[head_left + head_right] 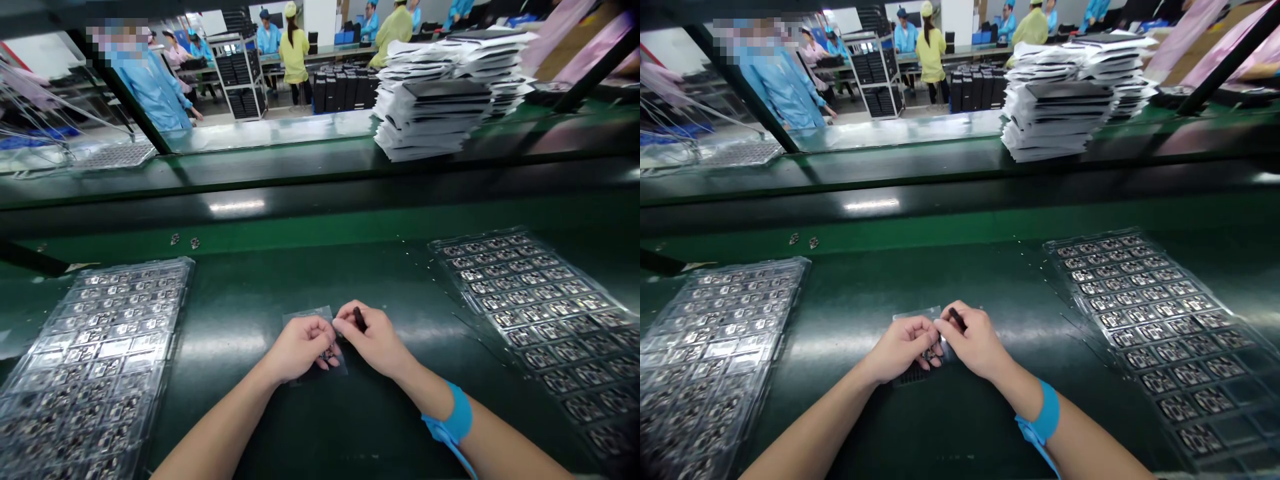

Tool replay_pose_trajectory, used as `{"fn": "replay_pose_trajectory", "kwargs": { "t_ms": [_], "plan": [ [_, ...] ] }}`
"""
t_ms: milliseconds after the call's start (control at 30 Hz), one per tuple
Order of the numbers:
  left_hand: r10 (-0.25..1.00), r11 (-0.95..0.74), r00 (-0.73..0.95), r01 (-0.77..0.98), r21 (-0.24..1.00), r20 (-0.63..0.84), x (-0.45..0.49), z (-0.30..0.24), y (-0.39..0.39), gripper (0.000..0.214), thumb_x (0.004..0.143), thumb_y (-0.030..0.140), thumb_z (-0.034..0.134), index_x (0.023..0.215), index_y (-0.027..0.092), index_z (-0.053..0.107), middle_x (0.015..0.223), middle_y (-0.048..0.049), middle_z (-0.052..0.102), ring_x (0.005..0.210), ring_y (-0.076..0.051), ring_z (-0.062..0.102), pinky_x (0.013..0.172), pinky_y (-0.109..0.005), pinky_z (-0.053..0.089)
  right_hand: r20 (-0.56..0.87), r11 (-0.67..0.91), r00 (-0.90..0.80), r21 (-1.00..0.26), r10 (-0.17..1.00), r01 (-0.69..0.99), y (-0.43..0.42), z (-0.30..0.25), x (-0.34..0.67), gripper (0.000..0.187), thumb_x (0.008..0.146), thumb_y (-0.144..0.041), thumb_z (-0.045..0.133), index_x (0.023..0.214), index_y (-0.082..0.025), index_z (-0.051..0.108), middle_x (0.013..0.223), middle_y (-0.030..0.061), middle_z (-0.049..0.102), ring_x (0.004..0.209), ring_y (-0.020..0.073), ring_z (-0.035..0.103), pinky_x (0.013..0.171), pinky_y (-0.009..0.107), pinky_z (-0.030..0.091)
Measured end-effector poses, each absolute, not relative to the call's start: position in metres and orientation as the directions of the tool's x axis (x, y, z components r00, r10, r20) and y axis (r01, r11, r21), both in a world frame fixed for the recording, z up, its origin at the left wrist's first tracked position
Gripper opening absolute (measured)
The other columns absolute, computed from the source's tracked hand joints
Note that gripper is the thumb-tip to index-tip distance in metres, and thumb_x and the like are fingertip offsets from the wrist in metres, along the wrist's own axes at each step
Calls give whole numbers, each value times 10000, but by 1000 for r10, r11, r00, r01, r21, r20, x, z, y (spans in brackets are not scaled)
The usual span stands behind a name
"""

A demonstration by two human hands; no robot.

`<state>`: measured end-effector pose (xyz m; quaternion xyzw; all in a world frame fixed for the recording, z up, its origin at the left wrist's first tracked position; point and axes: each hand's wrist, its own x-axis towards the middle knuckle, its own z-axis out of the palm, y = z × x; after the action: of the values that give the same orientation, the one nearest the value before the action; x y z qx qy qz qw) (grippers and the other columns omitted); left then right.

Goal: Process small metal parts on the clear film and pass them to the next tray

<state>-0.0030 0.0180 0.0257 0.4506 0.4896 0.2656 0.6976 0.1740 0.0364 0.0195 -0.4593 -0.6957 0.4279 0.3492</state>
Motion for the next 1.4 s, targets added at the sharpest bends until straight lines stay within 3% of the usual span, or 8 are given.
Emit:
{"fn": "replay_pose_trajectory", "kwargs": {
  "t_ms": [167,300,500,667,967,1400],
  "plan": [
    [890,411,205,24,911,-407,-14,38,27,191,856,315,559,793,137,531,747,-47,661,638,-140,665,527,-195,495,185,267,-253,-901,949,343,36,21,177,335,967,-328,383,685,-189,500,716,15,529,680,159,541,651,265,415],
    [900,406,158,38,913,-406,-21,40,32,175,868,301,546,806,139,527,764,-47,660,658,-137,661,547,-194,494,46,155,-308,-928,950,340,29,18,175,381,995,-377,349,758,-180,575,618,-4,539,550,139,550,557,249,423],
    [893,406,181,68,911,-411,-22,32,32,167,880,292,527,808,142,540,775,-35,652,654,-115,638,600,-215,513,-100,-5,-471,-980,876,198,24,15,170,215,918,-328,532,964,-176,678,793,33,680,650,152,653,617,247,529],
    [902,388,175,69,919,-394,-27,30,34,163,882,290,519,809,147,549,785,-42,668,681,-126,640,609,-215,493,-195,-125,-475,-977,858,173,20,14,166,180,813,-293,669,938,-164,668,705,23,672,612,165,657,597,264,549],
    [911,358,191,72,931,-365,-29,22,36,150,861,252,522,759,149,563,746,-43,681,640,-108,593,600,-203,453,80,259,-474,-909,877,327,3,9,144,94,827,-219,620,859,-181,699,730,26,699,597,159,634,581,255,497],
    [917,341,177,117,933,-357,-27,24,35,146,841,218,497,743,152,583,734,-43,688,671,-134,622,628,-226,464,59,280,-492,-878,869,389,3,11,140,118,838,-232,585,839,-194,697,720,30,686,584,176,618,523,265,478]
  ]
}}
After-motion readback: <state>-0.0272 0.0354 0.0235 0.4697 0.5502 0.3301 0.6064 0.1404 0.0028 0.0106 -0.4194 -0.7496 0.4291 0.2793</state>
